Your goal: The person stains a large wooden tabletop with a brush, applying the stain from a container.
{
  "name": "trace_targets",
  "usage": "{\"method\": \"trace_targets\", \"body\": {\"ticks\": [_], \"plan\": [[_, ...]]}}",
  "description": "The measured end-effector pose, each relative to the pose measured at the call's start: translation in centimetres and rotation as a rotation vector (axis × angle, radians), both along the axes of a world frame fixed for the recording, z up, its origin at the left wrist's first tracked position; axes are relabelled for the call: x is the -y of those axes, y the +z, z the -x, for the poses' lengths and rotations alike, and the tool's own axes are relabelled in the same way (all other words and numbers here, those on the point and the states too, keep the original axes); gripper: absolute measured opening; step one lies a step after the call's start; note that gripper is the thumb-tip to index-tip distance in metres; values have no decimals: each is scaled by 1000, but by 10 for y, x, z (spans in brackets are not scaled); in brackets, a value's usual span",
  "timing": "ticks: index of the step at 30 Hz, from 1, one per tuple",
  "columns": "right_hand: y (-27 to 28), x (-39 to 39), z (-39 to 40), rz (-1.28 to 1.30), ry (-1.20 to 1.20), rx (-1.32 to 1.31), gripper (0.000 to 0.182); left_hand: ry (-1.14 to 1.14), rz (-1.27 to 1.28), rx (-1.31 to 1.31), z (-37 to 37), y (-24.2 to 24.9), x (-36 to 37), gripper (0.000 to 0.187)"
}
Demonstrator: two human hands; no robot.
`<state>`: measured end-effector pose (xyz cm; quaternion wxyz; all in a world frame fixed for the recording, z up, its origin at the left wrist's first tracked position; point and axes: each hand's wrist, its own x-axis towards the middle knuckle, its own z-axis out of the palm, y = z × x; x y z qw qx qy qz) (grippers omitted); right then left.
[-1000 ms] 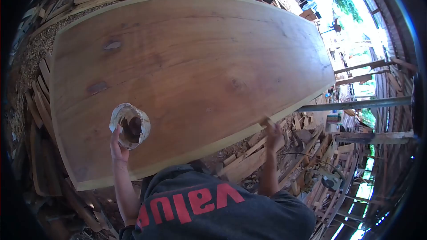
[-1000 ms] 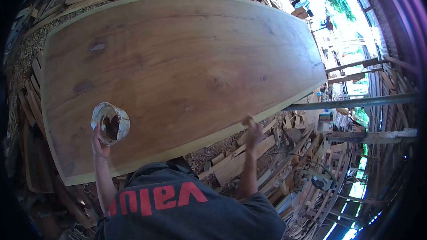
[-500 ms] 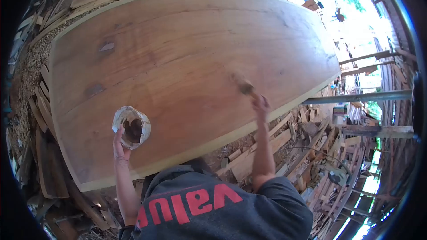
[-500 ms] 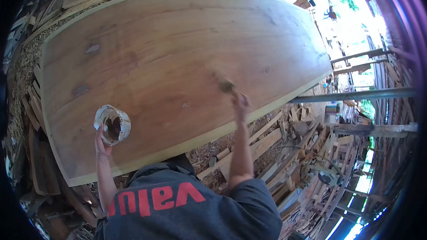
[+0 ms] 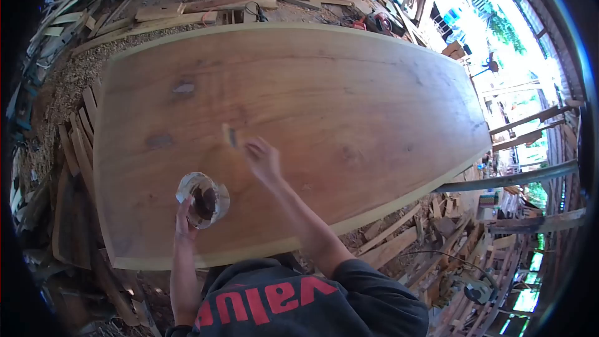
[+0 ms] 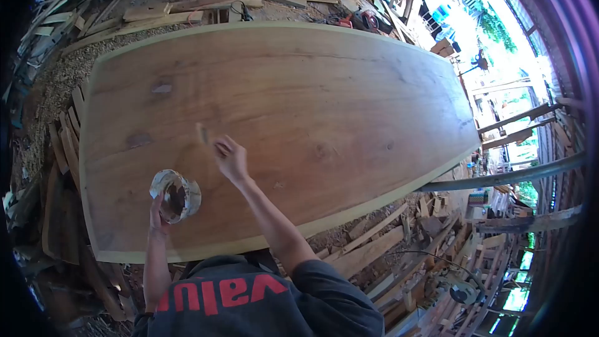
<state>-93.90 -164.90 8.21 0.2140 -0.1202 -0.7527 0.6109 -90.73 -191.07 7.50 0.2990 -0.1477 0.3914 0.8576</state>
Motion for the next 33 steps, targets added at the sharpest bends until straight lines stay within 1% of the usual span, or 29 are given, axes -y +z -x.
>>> {"method": "trace_targets", "body": {"ticks": [1,2,4,5,6,7,8,9,10,11,12,13,14,15,16,17,18,19,20,21,23,24,25,26,27,29,31,33], "plan": [[-3,8,25,5,56,-44,7,3,11,-12,0,2,-2,55],[-10,2,42,16,58,-54,7,14,19,-27,0,4,-4,54],[-36,-17,71,119,-38,-139,10,18,13,-13,0,-2,-2,54],[-42,-45,70,318,-116,-161,6,18,17,-6,0,-5,2,54],[-42,-80,57,160,-203,-9,9,17,35,7,1,-8,4,54],[-81,-137,40,478,-191,-104,14,18,47,19,2,-10,3,55],[-73,-175,4,424,-277,-136,8,22,34,28,2,-9,3,55],[-69,-212,-44,393,-381,-99,13,-3,24,40,3,-4,2,55],[-60,-246,-97,198,-518,88,17,-25,13,51,4,-2,1,56],[-60,-273,-147,250,-683,42,18,-12,-1,57,4,-3,1,56],[-49,-291,-199,275,-855,133,17,-11,-7,77,4,-5,2,56],[-36,-297,-245,215,-1018,172,15,-13,-11,96,4,-6,4,57],[-40,-315,-296,203,-1092,189,13,-7,-21,100,4,-6,4,57],[-55,-326,-345,-363,-1160,254,14,-19,-24,83,4,-6,3,57],[-38,-316,-350,-585,-1233,486,16,-30,-27,66,5,-5,2,57],[-6,-287,-341,-809,-1290,722,18,-23,-35,67,8,-1,4,57],[15,-268,-316,-694,-1154,552,20,-42,-49,34,8,4,2,58],[24,-253,-281,-575,-1014,391,21,-63,-60,2,9,5,2,58],[12,-248,-249,-730,-932,466,19,-61,-58,1,9,3,1,58],[-13,-242,-210,-857,-770,449,19,-63,-26,4,8,-1,2,59],[-19,-170,-99,-116,-394,-56,23,-61,9,-6,7,-2,1,60],[0,-125,-48,588,-200,-84,19,-53,19,-8,6,-2,-1,60],[-20,-90,-1,-142,-190,7,12,-42,33,-11,4,-1,-2,60],[-40,-65,41,226,-77,-9,9,-24,12,-17,3,-5,-2,59],[-32,-44,75,-160,23,-110,7,-16,31,-32,1,-2,-6,59],[-15,-24,124,-130,93,38,12,90,120,-74,-5,5,-14,59],[-37,-36,158,-6,-15,-158,15,117,189,-68,-8,-3,-13,58],[-45,-87,159,-16,-154,-73,14,146,187,-96,-10,-9,-15,59]]}}
